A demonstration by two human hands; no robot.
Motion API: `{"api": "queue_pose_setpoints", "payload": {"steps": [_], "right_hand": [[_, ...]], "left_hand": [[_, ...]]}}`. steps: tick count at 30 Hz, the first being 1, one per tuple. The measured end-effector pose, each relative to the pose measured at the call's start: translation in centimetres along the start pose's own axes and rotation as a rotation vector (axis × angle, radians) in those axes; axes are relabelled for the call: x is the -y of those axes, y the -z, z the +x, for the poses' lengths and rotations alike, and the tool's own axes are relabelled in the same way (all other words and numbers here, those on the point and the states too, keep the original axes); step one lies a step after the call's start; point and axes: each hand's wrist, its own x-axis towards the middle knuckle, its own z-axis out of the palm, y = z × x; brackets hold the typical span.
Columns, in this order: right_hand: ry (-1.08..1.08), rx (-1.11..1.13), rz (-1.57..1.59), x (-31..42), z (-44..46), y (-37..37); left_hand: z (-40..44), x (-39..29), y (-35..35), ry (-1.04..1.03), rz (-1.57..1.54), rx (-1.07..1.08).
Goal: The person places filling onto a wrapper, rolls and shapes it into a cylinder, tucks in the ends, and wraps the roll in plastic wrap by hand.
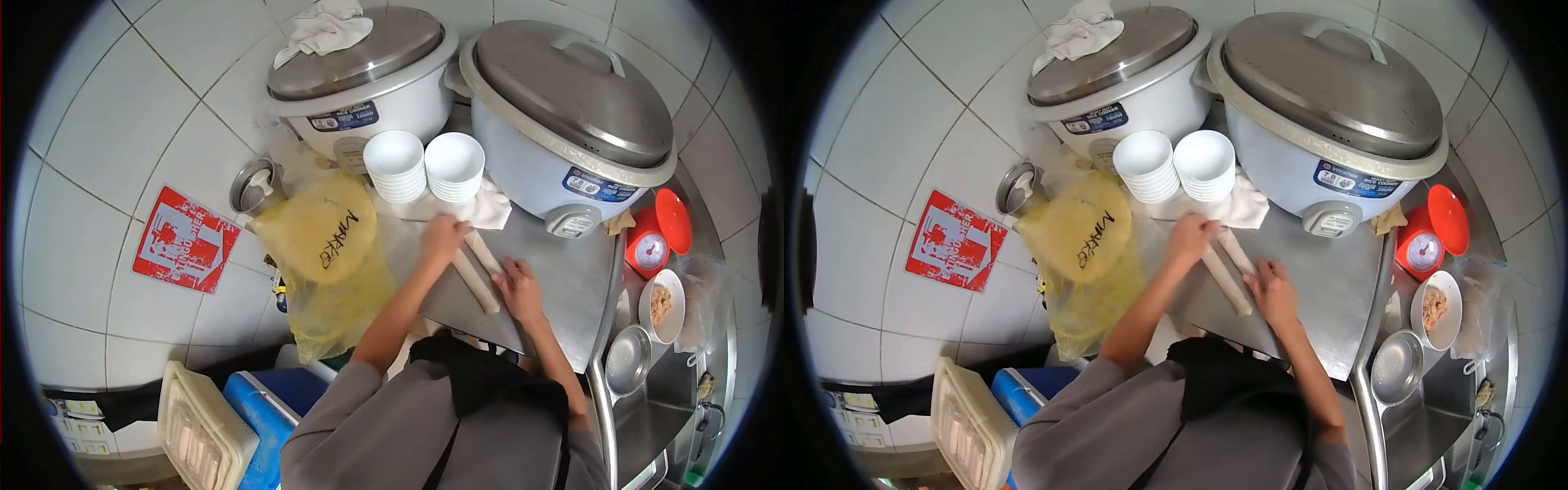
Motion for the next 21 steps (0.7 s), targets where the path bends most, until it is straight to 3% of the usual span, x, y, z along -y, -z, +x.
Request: {"api": "queue_pose_setpoints", "payload": {"steps": [2, 3, 6, 8, 9, 11, 13, 15, 17, 18, 19, 20, 21], "right_hand": [[0.037, -0.117, 0.005, -0.9, -0.4, 1.0], [-0.027, -0.095, 0.039, -1.5, -0.9, 2.0], [-0.223, -0.078, 0.124, -1.4, -2.0, 4.2], [-0.184, -0.074, 0.005, -1.9, -2.5, 5.2], [-0.202, -0.085, -0.002, -2.0, -2.7, 5.3], [-0.13, -0.141, 0.015, -1.9, -2.5, 4.8], [-0.215, -0.087, 0.275, 0.3, -2.1, 5.2], [-0.222, 0.004, 0.431, 1.4, -1.7, 4.7], [-0.447, 0.239, 0.859, 1.8, -1.0, 3.8], [-0.466, 0.193, 0.855, 2.5, -0.6, 4.0], [-0.608, 0.189, 1.181, 3.4, -0.3, 4.3], [-0.732, 0.183, 1.511, 3.6, -0.3, 4.7], [-0.732, 0.149, 1.511, 1.7, -1.3, 3.6]], "left_hand": [[-0.8, 2.3, 4.6, 0.218, -0.139, -0.21], [-0.5, 5.8, 6.0, 0.3, -0.242, -0.434], [1.2, 10.3, 13.8, 0.266, 0.604, -0.802], [2.7, 10.9, 16.6, 0.085, 0.867, -0.868], [3.0, 13.2, 17.8, 0.069, 0.854, -0.856], [4.8, 17.2, 18.4, 0.073, 0.333, -0.618], [3.3, 11.4, 17.4, -0.084, -0.177, -0.698], [0.4, 4.5, 15.0, -0.125, -0.44, -0.571], [-2.8, -2.4, 11.0, 0.05, -1.504, -0.147], [-4.5, -7.0, 9.3, -0.116, -1.496, 0.065], [-6.3, -10.8, 7.7, -0.283, -1.472, 0.269], [-7.6, -12.9, 5.9, -0.276, -1.535, 0.455], [-8.7, -14.4, 4.5, -0.266, -1.59, 0.639]]}}
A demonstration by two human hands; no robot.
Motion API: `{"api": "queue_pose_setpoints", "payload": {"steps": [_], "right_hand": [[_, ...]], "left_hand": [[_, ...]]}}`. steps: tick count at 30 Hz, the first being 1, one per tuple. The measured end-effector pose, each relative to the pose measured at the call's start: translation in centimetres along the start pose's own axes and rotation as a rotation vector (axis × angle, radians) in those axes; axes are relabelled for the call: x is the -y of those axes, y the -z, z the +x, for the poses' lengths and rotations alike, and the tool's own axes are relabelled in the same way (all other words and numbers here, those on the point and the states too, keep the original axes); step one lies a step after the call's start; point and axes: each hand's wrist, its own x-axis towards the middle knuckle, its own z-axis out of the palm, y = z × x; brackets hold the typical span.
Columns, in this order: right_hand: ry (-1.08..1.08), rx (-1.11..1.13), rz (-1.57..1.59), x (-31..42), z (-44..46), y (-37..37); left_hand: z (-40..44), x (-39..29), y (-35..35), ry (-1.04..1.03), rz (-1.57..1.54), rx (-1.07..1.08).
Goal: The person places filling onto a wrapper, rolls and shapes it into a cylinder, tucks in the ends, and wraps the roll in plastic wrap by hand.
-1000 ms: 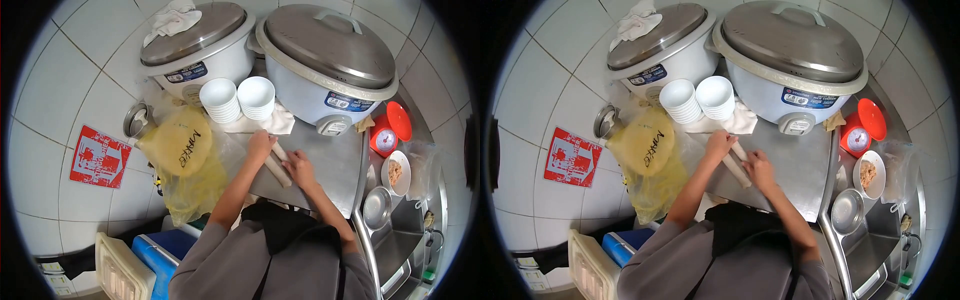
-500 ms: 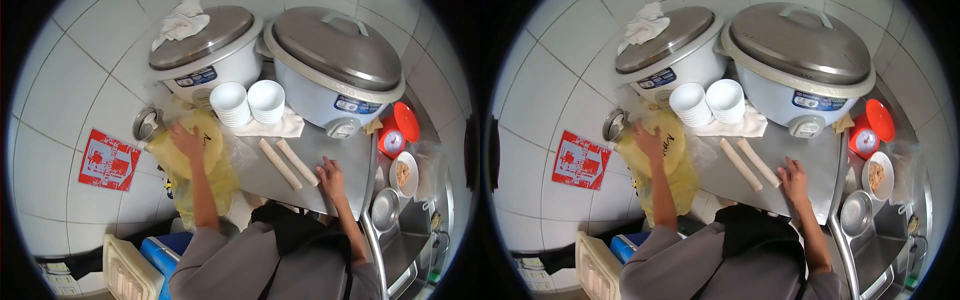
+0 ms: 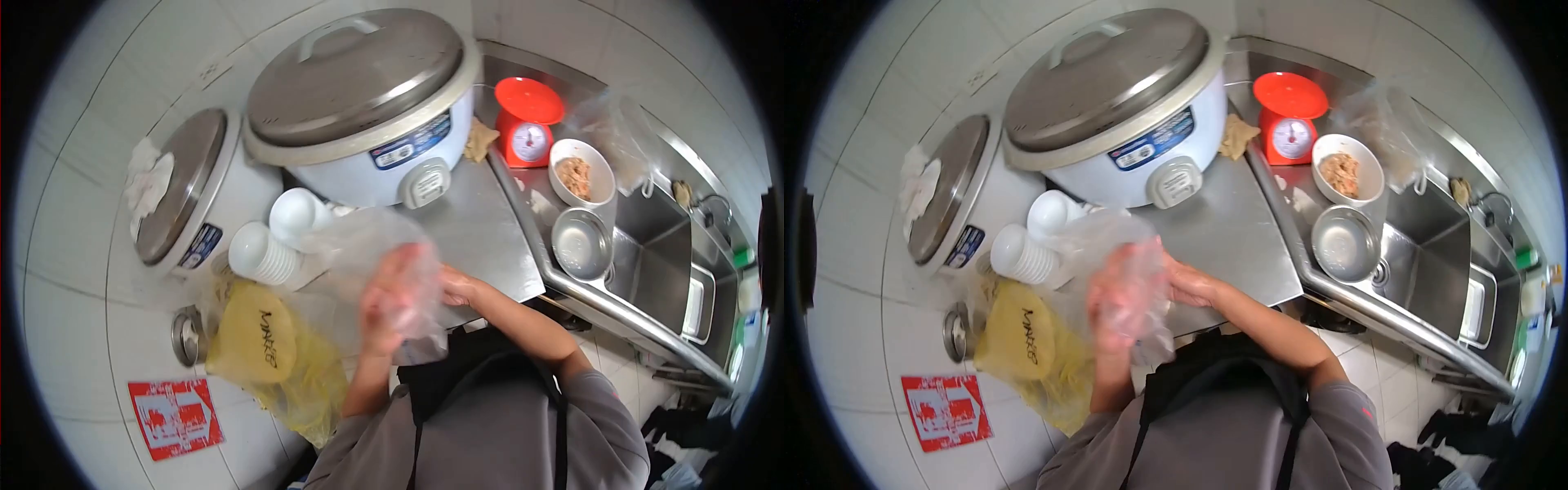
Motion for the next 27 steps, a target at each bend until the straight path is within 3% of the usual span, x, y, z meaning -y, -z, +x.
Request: {"api": "queue_pose_setpoints", "payload": {"steps": [2, 5, 6, 7, 9, 10, 12, 14, 16, 18, 21, 22, 23, 25, 27], "right_hand": [[0.026, 0.427, 0.247, -3.2, 1.8, 5.3], [0.209, 0.573, 0.284, 3.4, -5.4, 3.7], [0.208, 0.336, 0.221, 2.9, -6.6, 6.1], [0.241, 0.305, 0.223, 4.3, -8.2, 6.0], [0.711, -0.249, -0.129, 7.5, -11.8, 5.8], [0.729, -0.285, -0.127, 8.8, -12.7, 6.3], [1.035, -0.371, -0.657, 10.4, -14.1, 6.9], [0.967, -0.34, -0.629, 11.0, -14.8, 6.3], [0.847, -0.263, -0.672, 11.7, -14.8, 5.6], [0.795, -0.171, -0.633, 12.0, -13.4, 5.1], [0.786, -0.066, -0.647, 12.0, -11.9, 4.8], [0.729, -0.038, -0.503, 12.3, -12.6, 4.8], [0.67, -0.016, -0.363, 12.7, -13.1, 5.0], [0.773, -0.014, -0.371, 12.7, -12.7, 7.0], [0.74, -0.076, -0.223, 13.4, -13.4, 8.1]], "left_hand": [[0.1, 3.4, -0.7, 0.026, -0.004, 0.23], [0.6, 4.3, -2.8, 0.128, 0.045, 0.402], [1.0, 4.1, -3.3, 0.125, 0.022, 0.471], [1.0, 4.4, -3.0, 0.138, -0.001, 0.507], [1.2, 4.7, -1.2, 0.207, 0.22, 0.687], [2.6, 4.5, -0.2, 0.233, 0.272, 0.895], [4.2, 3.4, 2.0, 0.603, 0.298, 0.991], [5.4, 5.4, 6.5, 0.584, 0.067, 0.824], [7.5, 7.6, 7.8, 0.462, 0.119, 0.541], [8.6, 11.1, 8.3, 0.492, 0.04, 0.265], [10.1, 12.0, 6.6, 0.46, 0.173, 0.164], [10.2, 11.5, 6.9, 0.457, 0.181, 0.071], [10.3, 10.8, 8.2, 0.446, 0.185, 0.057], [10.2, 8.8, 12.4, 0.42, -0.179, 0.683], [9.3, 6.5, 12.8, 0.459, -0.075, 0.592]]}}
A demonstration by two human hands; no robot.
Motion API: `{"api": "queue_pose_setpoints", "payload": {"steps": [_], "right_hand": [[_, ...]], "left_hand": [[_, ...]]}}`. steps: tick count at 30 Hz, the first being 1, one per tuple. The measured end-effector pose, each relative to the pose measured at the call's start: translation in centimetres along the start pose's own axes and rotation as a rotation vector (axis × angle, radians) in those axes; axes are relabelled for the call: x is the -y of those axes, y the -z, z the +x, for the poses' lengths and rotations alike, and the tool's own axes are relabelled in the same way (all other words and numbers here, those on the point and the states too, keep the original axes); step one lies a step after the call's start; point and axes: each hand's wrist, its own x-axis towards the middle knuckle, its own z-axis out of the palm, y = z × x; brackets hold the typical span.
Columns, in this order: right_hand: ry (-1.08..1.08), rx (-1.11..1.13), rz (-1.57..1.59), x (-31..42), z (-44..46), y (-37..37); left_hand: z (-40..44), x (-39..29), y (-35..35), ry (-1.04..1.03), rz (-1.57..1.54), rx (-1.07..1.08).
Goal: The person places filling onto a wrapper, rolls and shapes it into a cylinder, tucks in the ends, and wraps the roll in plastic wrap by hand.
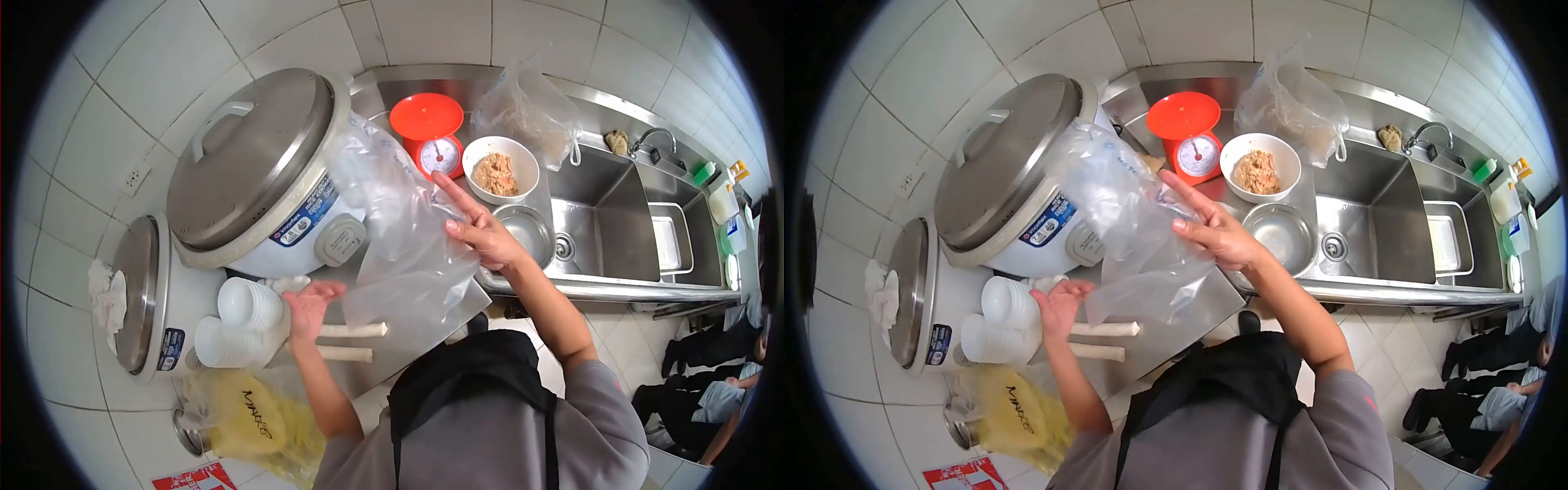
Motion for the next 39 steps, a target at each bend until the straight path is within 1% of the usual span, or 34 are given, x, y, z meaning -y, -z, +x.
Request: {"api": "queue_pose_setpoints", "payload": {"steps": [2, 3, 4, 5, 6, 7, 8, 9, 10, 11, 13, 14, 16, 17, 18, 19, 20, 21, 22, 23, 24, 26, 28, 29, 30, 32, 33, 34, 36, 37, 38, 39], "right_hand": [[-0.003, -0.027, 0.006, -1.1, 0.6, 0.3], [0.016, 0.024, -0.096, -2.3, 1.2, 0.4], [0.036, 0.074, -0.2, -2.2, 1.7, -0.2], [-0.17, 0.106, -0.153, -1.7, 1.3, -0.8], [-0.166, 0.101, -0.158, -1.7, 1.7, -1.0], [-0.205, 0.131, -0.277, -1.9, 2.0, -1.2], [-0.246, 0.162, -0.394, -2.3, 2.2, -1.3], [0.139, 0.15, -0.623, -4.6, 2.8, 0.0], [0.139, 0.146, -0.619, -5.7, 3.0, 1.1], [0.07, 0.078, -0.702, -6.5, 2.9, 2.4], [-0.083, -0.019, -0.848, -6.2, 2.4, 3.1], [-0.087, -0.016, -0.847, -7.4, 2.5, 3.8], [0.1, -0.068, -0.989, -10.8, 2.8, 5.1], [0.088, -0.062, -0.979, -11.9, 2.8, 5.4], [-0.021, -0.084, -1.066, -12.0, 3.4, 5.5], [-0.129, -0.103, -1.154, -12.0, 4.0, 5.6], [-0.137, -0.091, -1.15, -12.2, 4.0, 5.4], [-0.165, -0.137, -1.135, -12.2, 4.3, 5.4], [-0.195, -0.18, -1.118, -12.4, 4.4, 5.3], [-0.198, -0.161, -1.117, -12.6, 4.6, 5.4], [-0.177, -0.16, -1.135, -12.9, 4.3, 5.6], [-0.162, -0.151, -1.148, -13.0, 3.4, 6.7], [-0.22, -0.09, -1.034, -10.8, 2.4, 7.4], [-0.287, -0.09, -0.949, -9.5, 1.4, 7.4], [-0.291, -0.081, -0.947, -8.4, 0.4, 7.2], [-0.425, 0.037, -0.862, -7.2, -1.2, 7.3], [-0.304, 0.005, -0.901, -7.8, -1.4, 7.5], [-0.31, 0.014, -0.894, -8.0, -1.4, 8.0], [-0.365, -0.086, -0.969, -7.8, -0.9, 8.4], [-0.415, -0.103, -0.844, -7.6, -0.7, 8.3], [-0.413, -0.082, -0.842, -7.3, -0.4, 8.6], [-0.481, -0.018, -0.756, -6.9, -0.6, 9.1]], "left_hand": [[0.3, -0.3, -1.1, 0.152, 0.494, -0.573], [1.9, 0.3, -1.9, 0.039, 0.454, -0.488], [3.1, 1.3, -2.8, 0.034, 0.451, -0.476], [4.1, 2.4, -3.9, 0.019, 0.383, -0.442], [4.8, 3.1, -4.7, 0.004, 0.317, -0.411], [5.1, 3.2, -5.3, 0.006, 0.317, -0.407], [5.0, 3.2, -6.0, 0.053, 0.264, -0.507], [5.1, 2.9, -6.6, 0.098, 0.21, -0.605], [4.9, 2.9, -6.9, 0.147, 0.156, -0.704], [3.7, 3.0, -6.5, 0.157, 0.157, -0.703], [1.0, 3.0, -5.7, 0.226, 0.15, -0.936], [0.5, 3.3, -5.9, 0.228, 0.148, -0.941], [0.2, 3.1, -7.9, 0.149, 0.33, -1.242], [0.0, 3.9, -8.3, 0.161, 0.33, -1.253], [0.4, 4.7, -8.3, -0.015, 0.754, -1.299], [0.7, 5.5, -8.6, -0.203, 1.18, -1.304], [0.2, 6.2, -9.3, -0.147, 1.267, -1.067], [0.3, 6.8, -10.1, -0.097, 1.336, -0.828], [0.6, 7.6, -11.5, -0.009, 1.43, -0.676], [1.0, 8.3, -12.7, 0.08, 1.515, -0.521], [0.8, 9.0, -13.0, 0.094, 1.514, -0.536], [0.4, 10.7, -12.8, 0.23, 1.51, -0.422], [0.3, 10.4, -12.0, 0.223, 1.457, -0.436], [0.2, 10.1, -11.9, 0.224, 1.477, -0.383], [0.2, 9.8, -11.9, 0.223, 1.498, -0.332], [0.4, 9.5, -11.7, 0.252, 1.508, -0.319], [0.5, 9.4, -11.9, 0.283, 1.517, -0.298], [0.5, 9.4, -11.9, 0.294, 1.515, -0.305], [0.5, 9.0, -11.9, 0.271, 1.487, -0.293], [0.5, 9.0, -11.5, 0.277, 1.495, -0.312], [0.3, 9.1, -11.2, 0.276, 1.454, -0.308], [0.0, 9.2, -11.1, 0.279, 1.41, -0.302]]}}
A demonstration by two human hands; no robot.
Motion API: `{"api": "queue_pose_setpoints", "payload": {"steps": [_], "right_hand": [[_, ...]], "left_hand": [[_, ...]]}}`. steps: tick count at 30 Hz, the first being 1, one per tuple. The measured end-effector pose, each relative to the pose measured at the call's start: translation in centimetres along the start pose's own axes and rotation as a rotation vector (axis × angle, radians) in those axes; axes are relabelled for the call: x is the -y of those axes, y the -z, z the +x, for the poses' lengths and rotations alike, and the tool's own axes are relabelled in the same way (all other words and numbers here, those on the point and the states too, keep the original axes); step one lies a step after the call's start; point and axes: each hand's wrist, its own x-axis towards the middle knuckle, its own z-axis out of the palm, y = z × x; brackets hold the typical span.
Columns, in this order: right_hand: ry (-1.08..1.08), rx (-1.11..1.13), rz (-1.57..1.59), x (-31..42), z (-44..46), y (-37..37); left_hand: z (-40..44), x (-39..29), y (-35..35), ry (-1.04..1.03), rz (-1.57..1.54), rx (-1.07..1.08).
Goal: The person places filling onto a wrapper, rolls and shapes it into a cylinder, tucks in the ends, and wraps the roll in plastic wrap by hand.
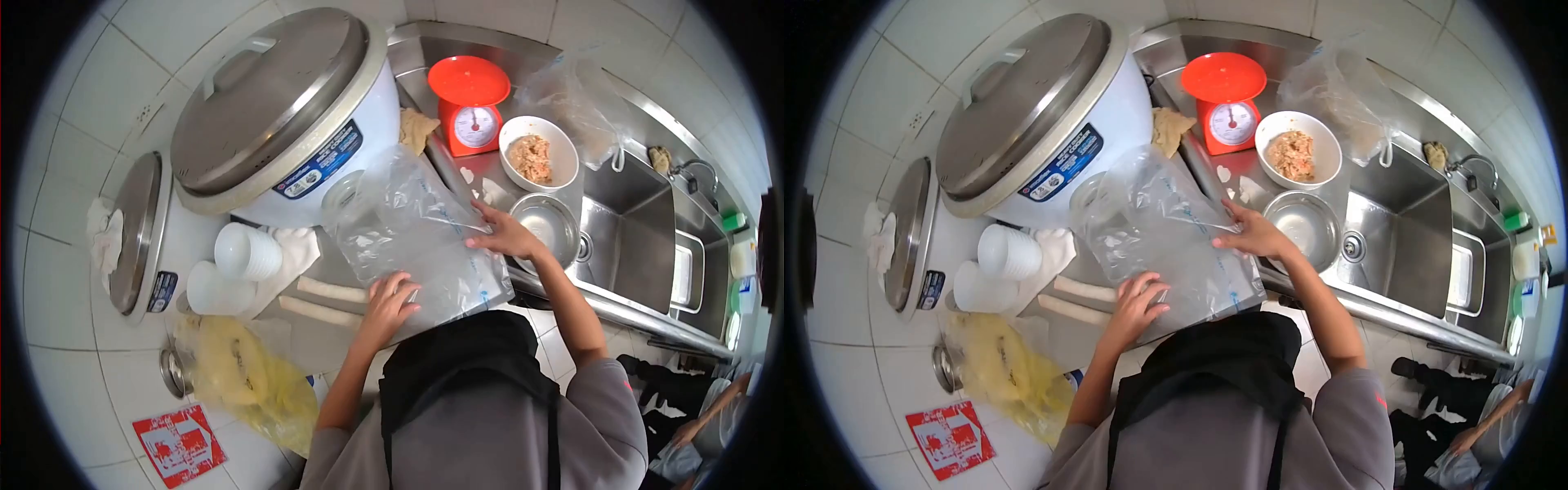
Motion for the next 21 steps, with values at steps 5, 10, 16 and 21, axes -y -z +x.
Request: {"api": "queue_pose_setpoints", "payload": {"steps": [5, 10, 16, 21], "right_hand": [[0.191, -0.288, -0.158, 1.4, -0.4, 2.1], [0.64, 0.252, 0.055, 9.8, 4.2, -13.3], [0.559, 0.419, -0.85, 8.9, 8.7, -25.1], [0.405, 0.408, -0.604, 9.1, 9.9, -26.0]], "left_hand": [[1.1, -1.1, 1.0, 0.118, 0.043, 0.066], [0.7, -1.8, -0.1, 0.007, 0.287, -0.078], [-3.5, -2.3, -2.0, 0.031, 0.269, -0.294], [-5.5, -2.9, -3.7, 0.119, 0.219, -0.27]]}}
